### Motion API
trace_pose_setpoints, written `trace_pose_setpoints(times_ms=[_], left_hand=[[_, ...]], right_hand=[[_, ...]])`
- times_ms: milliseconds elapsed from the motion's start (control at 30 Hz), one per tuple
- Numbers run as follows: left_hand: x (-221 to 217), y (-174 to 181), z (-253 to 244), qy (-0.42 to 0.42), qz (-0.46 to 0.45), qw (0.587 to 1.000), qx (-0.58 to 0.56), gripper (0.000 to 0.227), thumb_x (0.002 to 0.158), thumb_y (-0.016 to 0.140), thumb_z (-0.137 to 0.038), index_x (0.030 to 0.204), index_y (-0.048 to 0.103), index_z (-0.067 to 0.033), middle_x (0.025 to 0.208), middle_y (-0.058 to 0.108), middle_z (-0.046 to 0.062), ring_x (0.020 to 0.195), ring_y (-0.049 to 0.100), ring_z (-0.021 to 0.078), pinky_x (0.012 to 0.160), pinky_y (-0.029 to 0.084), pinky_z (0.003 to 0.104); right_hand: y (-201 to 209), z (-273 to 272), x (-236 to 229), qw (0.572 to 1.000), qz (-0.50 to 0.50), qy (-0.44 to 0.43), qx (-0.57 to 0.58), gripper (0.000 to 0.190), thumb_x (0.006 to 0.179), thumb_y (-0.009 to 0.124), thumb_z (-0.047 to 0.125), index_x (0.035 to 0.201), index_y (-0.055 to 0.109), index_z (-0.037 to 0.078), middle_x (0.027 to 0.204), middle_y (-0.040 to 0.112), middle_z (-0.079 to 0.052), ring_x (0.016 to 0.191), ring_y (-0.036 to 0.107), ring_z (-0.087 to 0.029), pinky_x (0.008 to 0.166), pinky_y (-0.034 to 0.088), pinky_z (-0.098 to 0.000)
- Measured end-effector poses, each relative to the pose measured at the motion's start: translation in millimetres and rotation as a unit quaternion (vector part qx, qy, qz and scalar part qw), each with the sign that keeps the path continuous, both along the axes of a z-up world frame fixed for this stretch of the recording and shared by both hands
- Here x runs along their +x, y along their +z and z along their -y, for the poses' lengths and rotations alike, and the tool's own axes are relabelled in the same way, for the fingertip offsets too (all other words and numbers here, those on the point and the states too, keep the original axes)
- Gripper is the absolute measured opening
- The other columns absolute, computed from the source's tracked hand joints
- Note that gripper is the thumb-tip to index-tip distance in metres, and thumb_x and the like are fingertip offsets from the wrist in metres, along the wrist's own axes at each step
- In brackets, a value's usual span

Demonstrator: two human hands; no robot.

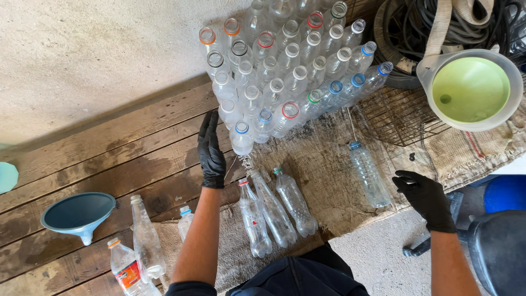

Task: The person organizes empty plastic and glass bottles on a wooden workbench, placing caps onto some bottles and arranging them into a large group.

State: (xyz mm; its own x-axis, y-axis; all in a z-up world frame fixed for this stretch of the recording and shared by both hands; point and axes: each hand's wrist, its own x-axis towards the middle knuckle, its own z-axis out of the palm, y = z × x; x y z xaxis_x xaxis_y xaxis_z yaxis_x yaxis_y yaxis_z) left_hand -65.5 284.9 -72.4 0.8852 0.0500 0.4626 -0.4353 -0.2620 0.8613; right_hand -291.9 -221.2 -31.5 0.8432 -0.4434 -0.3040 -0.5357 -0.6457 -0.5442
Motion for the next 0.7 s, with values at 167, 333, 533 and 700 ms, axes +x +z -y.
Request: trace_pose_setpoints(times_ms=[167,333,533,700], left_hand=[[2,-3,11,0.038,-0.074,0.995,-0.055,0.048,0.114,0.032,-0.035,0.150,0.052,-0.0107,0.162,0.042,0.012,0.152,0.038,0.0247,0.130,0.027,0.040],[2,-12,9,0.044,-0.065,0.997,-0.009,0.051,0.115,0.027,-0.037,0.155,0.045,-0.0117,0.166,0.035,0.013,0.156,0.032,0.0263,0.132,0.022,0.041],[-1,-6,9,0.047,-0.049,0.998,0.008,0.054,0.115,0.025,-0.040,0.159,0.038,-0.0115,0.167,0.033,0.013,0.157,0.030,0.0269,0.133,0.019,0.041],[-5,9,7,0.048,0.007,0.998,0.032,0.051,0.116,0.030,-0.034,0.159,0.037,-0.0068,0.165,0.036,0.016,0.156,0.034,0.0303,0.132,0.023,0.043]], right_hand=[[0,1,-1,0.999,-0.026,-0.018,0.000,0.030,0.092,0.077,0.026,0.121,0.079,0.021,0.103,0.081,-0.010,0.088,0.079,-0.020,0.082,0.057,-0.0289],[-7,7,-4,1.000,-0.007,-0.020,0.016,0.030,0.092,0.077,0.024,0.121,0.079,0.018,0.102,0.081,-0.011,0.088,0.078,-0.020,0.082,0.057,-0.0287],[-11,11,-6,1.000,0.005,-0.021,0.021,0.027,0.092,0.078,0.022,0.119,0.079,0.018,0.099,0.081,-0.011,0.087,0.078,-0.020,0.080,0.056,-0.0272],[3,3,-2,0.996,-0.048,-0.069,0.043,0.031,0.092,0.077,0.026,0.122,0.079,0.018,0.104,0.081,-0.012,0.088,0.079,-0.023,0.085,0.055,-0.0300]])
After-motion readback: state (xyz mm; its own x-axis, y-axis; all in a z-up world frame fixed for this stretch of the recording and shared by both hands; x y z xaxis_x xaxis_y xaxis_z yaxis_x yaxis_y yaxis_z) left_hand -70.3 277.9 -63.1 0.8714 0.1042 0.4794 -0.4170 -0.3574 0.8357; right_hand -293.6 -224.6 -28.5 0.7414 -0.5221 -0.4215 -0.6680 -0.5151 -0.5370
